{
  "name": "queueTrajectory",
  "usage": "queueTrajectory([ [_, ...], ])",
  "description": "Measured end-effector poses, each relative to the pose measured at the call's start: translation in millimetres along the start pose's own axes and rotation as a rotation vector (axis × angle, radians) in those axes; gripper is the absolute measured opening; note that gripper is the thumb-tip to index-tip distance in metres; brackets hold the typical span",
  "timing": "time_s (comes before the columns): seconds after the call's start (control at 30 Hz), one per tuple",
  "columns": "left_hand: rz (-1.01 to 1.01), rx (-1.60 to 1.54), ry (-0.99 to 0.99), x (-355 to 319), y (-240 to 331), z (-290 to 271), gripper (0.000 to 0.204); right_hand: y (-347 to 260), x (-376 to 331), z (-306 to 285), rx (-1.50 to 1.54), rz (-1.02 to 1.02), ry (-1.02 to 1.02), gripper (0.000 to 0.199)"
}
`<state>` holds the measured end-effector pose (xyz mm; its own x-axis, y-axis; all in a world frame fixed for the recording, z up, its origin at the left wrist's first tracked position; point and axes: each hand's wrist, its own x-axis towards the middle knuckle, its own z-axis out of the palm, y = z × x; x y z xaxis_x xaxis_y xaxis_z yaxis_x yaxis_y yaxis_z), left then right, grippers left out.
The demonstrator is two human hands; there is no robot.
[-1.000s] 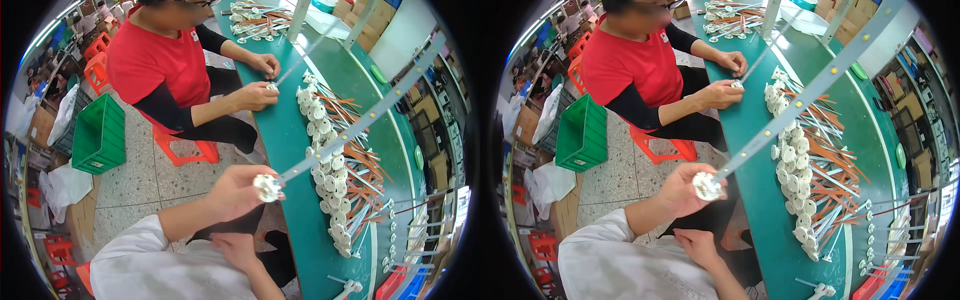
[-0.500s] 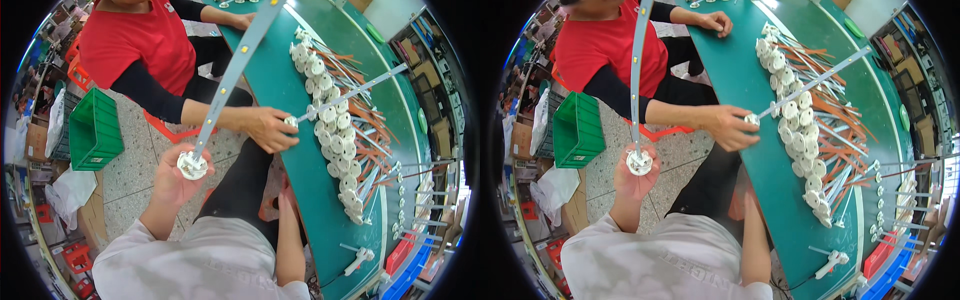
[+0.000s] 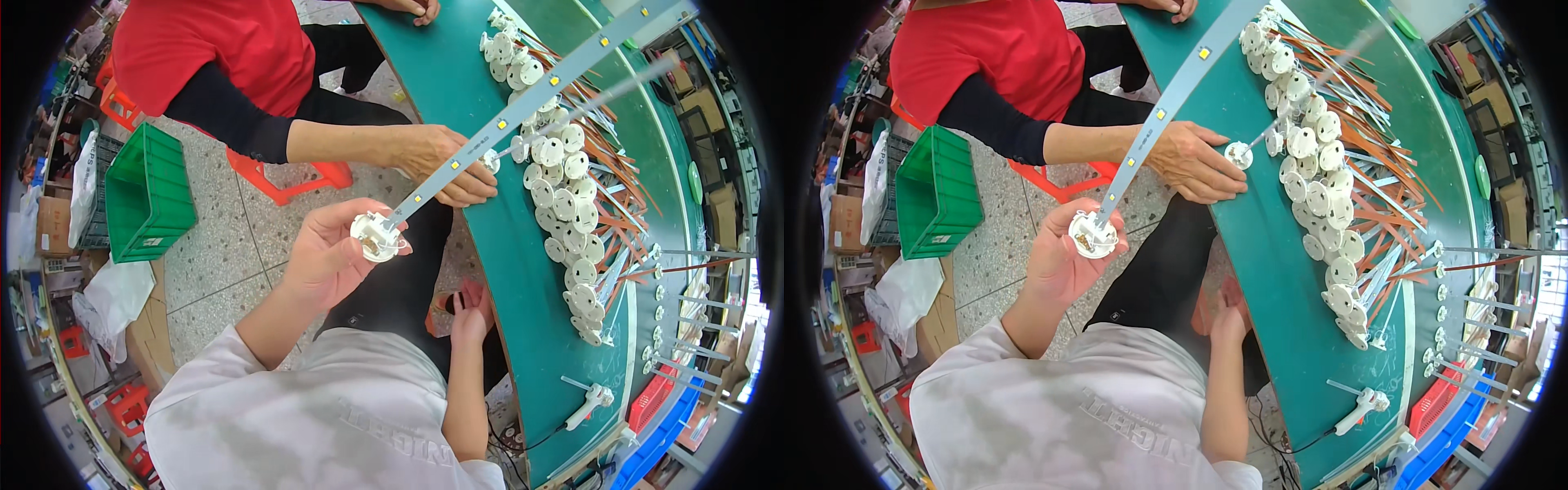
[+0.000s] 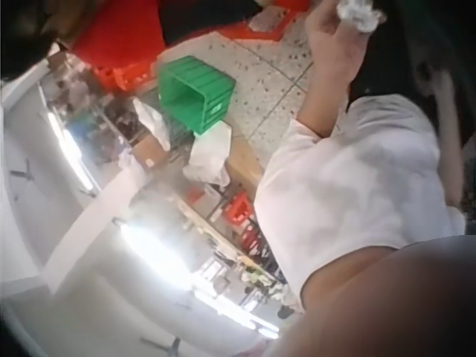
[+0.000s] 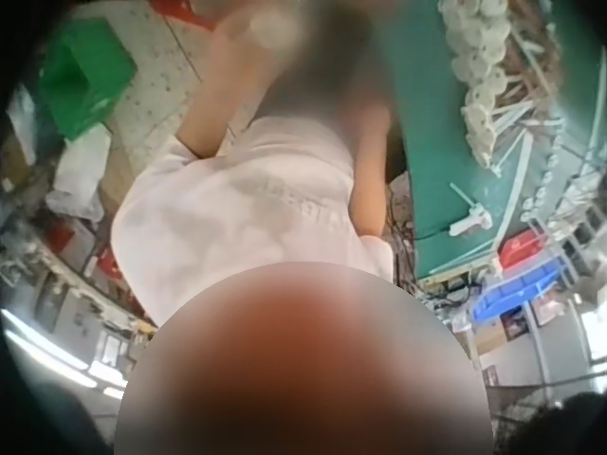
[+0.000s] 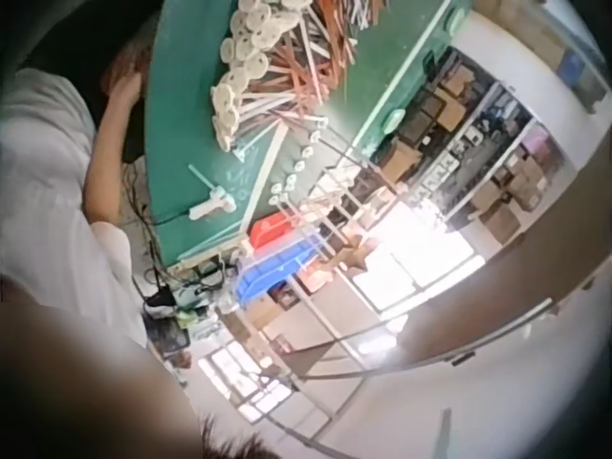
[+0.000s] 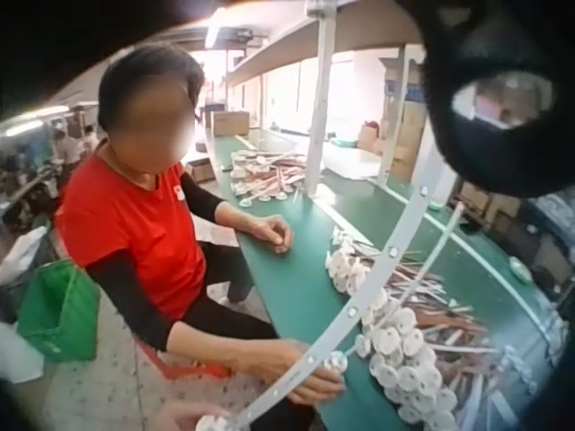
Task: Assembling electronic components by attaching LED strips to plastic bases using a hot glue gun.
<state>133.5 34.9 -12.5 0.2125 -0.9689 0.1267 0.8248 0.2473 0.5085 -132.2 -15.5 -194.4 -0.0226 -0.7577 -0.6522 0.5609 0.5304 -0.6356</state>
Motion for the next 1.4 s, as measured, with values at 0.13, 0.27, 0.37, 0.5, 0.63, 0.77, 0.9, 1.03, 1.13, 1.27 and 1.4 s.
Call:
queueTrajectory([
  [0.13, -0.022, 0.196, 0.079, -6, 4, -6, 0.049, 13, 66, -43, -0.389, -0.284, 0.122, 0.028],
  [0.27, -0.023, 0.192, 0.057, -10, 3, -19, 0.048, 7, 78, -68, -1.165, -0.486, -0.052, 0.028],
  [0.37, 0.003, 0.263, 0.132, -20, 9, -26, 0.049, -7, -1, 16, -1.655, -0.488, -0.294, 0.032],
  [0.5, 0.063, 0.265, 0.133, -19, 17, -27, 0.048, -43, -97, 112, -1.424, -0.757, -0.571, 0.009],
  [0.63, 0.114, 0.314, 0.138, -18, 21, -35, 0.049, -100, -115, 171, -1.241, -1.176, -0.455, 0.003],
  [0.77, 0.132, 0.323, 0.156, -16, 24, -26, 0.048, -147, -64, 241, -1.365, -1.429, -0.496, 0.014],
  [0.9, 0.148, 0.343, 0.14, -25, 26, -28, 0.047, -150, -29, 284, -1.406, -1.632, -0.648, 0.023],
  [1.03, 0.108, 0.327, 0.172, -33, 24, -41, 0.044, -134, -27, 310, -1.651, -1.509, -0.692, 0.03],
  [1.13, 0.079, 0.249, 0.142, -31, 22, -42, 0.038, -131, -9, 316, -1.611, -1.323, -0.738, 0.024],
  [1.27, 0.063, 0.246, 0.131, -29, 20, -38, 0.038, -142, -1, 316, -1.451, -1.418, -0.699, 0.01],
  [1.4, 0.05, 0.289, 0.149, -27, 16, -45, 0.04, -173, -9, 314, -1.534, -1.513, -0.557, 0.012],
])
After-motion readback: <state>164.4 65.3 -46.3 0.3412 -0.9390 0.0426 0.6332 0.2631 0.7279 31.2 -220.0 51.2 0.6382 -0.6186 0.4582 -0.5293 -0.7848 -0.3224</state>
